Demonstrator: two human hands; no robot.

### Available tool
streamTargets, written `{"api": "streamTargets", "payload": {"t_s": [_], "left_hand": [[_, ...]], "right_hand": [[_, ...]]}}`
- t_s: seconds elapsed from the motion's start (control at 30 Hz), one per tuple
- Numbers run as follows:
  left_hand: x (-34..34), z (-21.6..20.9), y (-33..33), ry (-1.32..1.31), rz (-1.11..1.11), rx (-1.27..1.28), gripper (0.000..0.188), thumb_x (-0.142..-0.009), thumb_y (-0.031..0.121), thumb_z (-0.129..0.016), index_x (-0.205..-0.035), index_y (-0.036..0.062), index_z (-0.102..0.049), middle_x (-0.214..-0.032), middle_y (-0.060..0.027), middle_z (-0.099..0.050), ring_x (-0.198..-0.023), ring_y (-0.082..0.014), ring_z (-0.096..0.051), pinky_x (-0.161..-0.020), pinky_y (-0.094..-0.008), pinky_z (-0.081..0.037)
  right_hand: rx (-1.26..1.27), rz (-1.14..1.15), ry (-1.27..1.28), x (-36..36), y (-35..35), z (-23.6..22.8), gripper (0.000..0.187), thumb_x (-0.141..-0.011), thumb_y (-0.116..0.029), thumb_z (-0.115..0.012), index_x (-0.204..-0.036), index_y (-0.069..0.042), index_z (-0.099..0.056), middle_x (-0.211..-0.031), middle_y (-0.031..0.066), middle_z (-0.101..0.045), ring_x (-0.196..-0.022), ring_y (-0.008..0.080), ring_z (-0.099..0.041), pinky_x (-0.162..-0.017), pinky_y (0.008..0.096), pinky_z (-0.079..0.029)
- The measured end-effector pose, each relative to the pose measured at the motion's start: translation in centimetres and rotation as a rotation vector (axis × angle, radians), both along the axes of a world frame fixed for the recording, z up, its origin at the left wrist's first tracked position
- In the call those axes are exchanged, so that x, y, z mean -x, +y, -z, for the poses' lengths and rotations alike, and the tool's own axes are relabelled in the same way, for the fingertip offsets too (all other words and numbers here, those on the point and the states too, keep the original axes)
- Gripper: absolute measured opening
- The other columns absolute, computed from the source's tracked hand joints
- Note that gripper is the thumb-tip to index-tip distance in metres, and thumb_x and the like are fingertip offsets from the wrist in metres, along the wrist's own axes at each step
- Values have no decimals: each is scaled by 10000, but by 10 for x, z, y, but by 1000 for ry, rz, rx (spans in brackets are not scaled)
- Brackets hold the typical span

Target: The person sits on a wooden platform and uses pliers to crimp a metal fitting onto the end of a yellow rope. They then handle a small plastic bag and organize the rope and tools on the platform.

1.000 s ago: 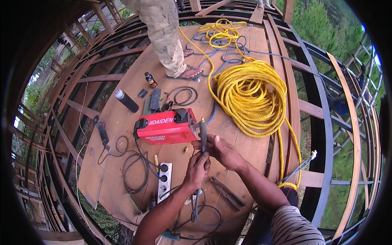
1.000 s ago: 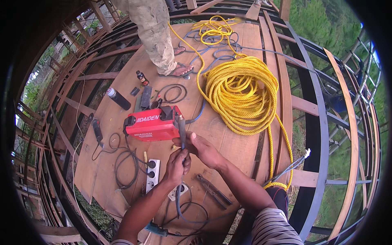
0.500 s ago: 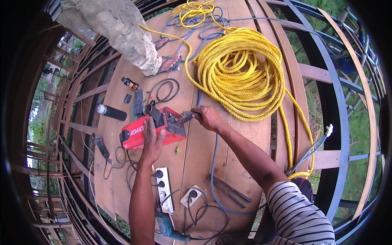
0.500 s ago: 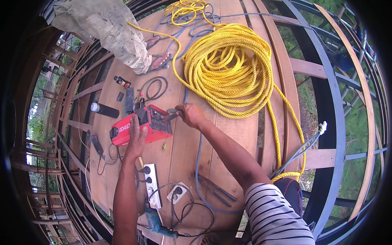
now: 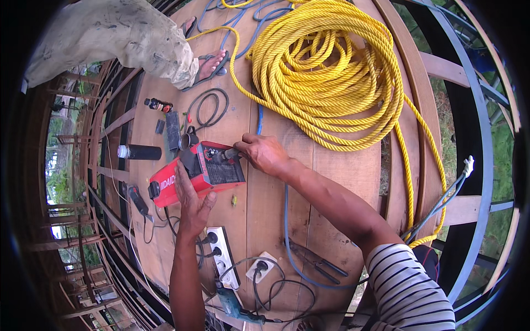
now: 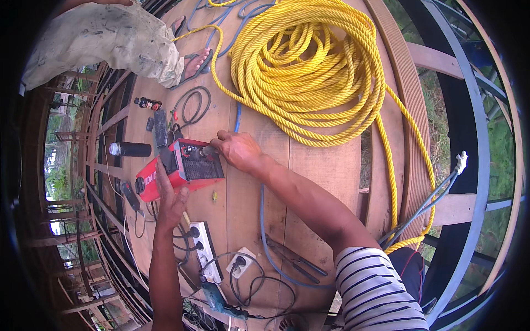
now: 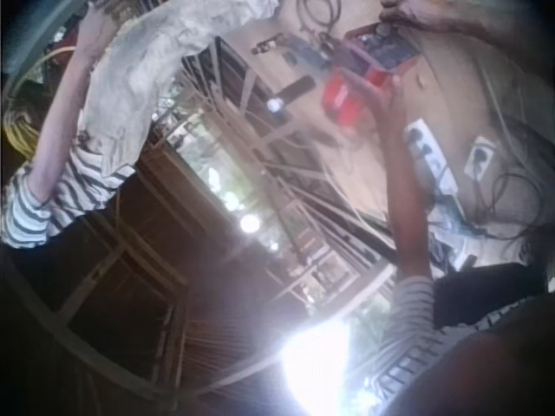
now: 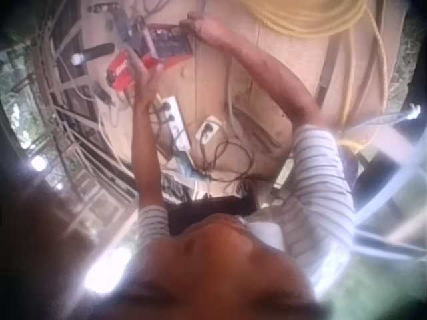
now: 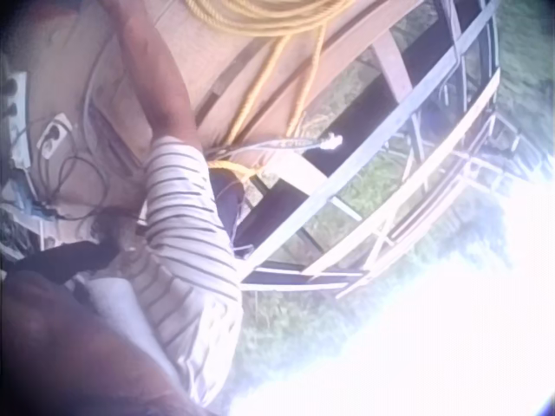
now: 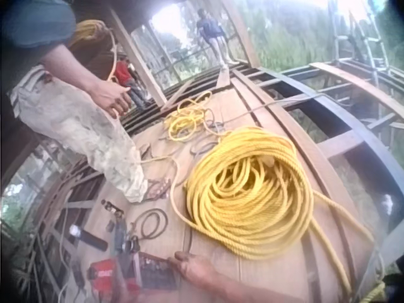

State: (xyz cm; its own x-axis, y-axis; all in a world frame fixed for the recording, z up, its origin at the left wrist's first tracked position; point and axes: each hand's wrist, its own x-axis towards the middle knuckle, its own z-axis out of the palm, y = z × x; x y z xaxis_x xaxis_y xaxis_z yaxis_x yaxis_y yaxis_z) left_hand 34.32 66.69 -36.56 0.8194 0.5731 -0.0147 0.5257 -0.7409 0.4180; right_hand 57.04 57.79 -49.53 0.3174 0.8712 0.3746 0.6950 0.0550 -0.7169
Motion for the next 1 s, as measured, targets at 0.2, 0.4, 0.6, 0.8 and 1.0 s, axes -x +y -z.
{"api": "streamTargets", "payload": {"t_s": [0.2, 0.4, 0.6, 0.8, 1.0], "left_hand": [[3, 2, 9, -2, 17, 29, 1132, -873, 577, -625, -1575, -27, 27, -1642, -265, -45, -1529, -412, -18, -1220, -528, -1], [2, 1, 16, 10, 28, 19, 1199, -838, 661, -618, -1576, -21, 37, -1641, -271, -39, -1529, -416, -12, -1215, -535, -6], [2, 0, 17, 3, 34, 22, 1236, -817, 696, -618, -1574, -23, 43, -1642, -275, -29, -1526, -425, -3, -1211, -543, -3], [-2, 16, 16, -8, 23, 67, 1278, -792, 741, -607, -1572, -24, 56, -1641, -280, -7, -1524, -433, 12, -1208, -551, -2], [-9, 17, 19, -3, 29, 67, 1299, -782, 761, -604, -1570, -22, 69, -1637, -288, -3, -1522, -442, 12, -1204, -560, -1]], "right_hand": [[-181, -39, -187, -5, 12, 12, 149, -865, -173, -580, -1006, -153, -626, -929, 55, -560, -920, 222, -651, -705, 385, -571], [-131, -15, -121, 1, 15, 12, 167, -889, -160, -585, -1054, -136, -596, -979, 69, -572, -869, 289, -657, -714, 414, -550], [32, -30, 280, 14, 19, 21, 193, -969, -257, -571, -1021, -90, -651, -919, 168, -658, -860, 403, -643, -758, 497, -517], [184, -109, 386, -12, 36, 32, 382, -996, -355, -511, -934, -44, -723, -859, 213, -690, -849, 418, -667, -804, 502, -510], [300, -121, 385, -28, 56, 21, 334, -992, -343, -547, -1005, -21, -634, -819, 238, -647, -827, 417, -661, -746, 502, -505]]}}
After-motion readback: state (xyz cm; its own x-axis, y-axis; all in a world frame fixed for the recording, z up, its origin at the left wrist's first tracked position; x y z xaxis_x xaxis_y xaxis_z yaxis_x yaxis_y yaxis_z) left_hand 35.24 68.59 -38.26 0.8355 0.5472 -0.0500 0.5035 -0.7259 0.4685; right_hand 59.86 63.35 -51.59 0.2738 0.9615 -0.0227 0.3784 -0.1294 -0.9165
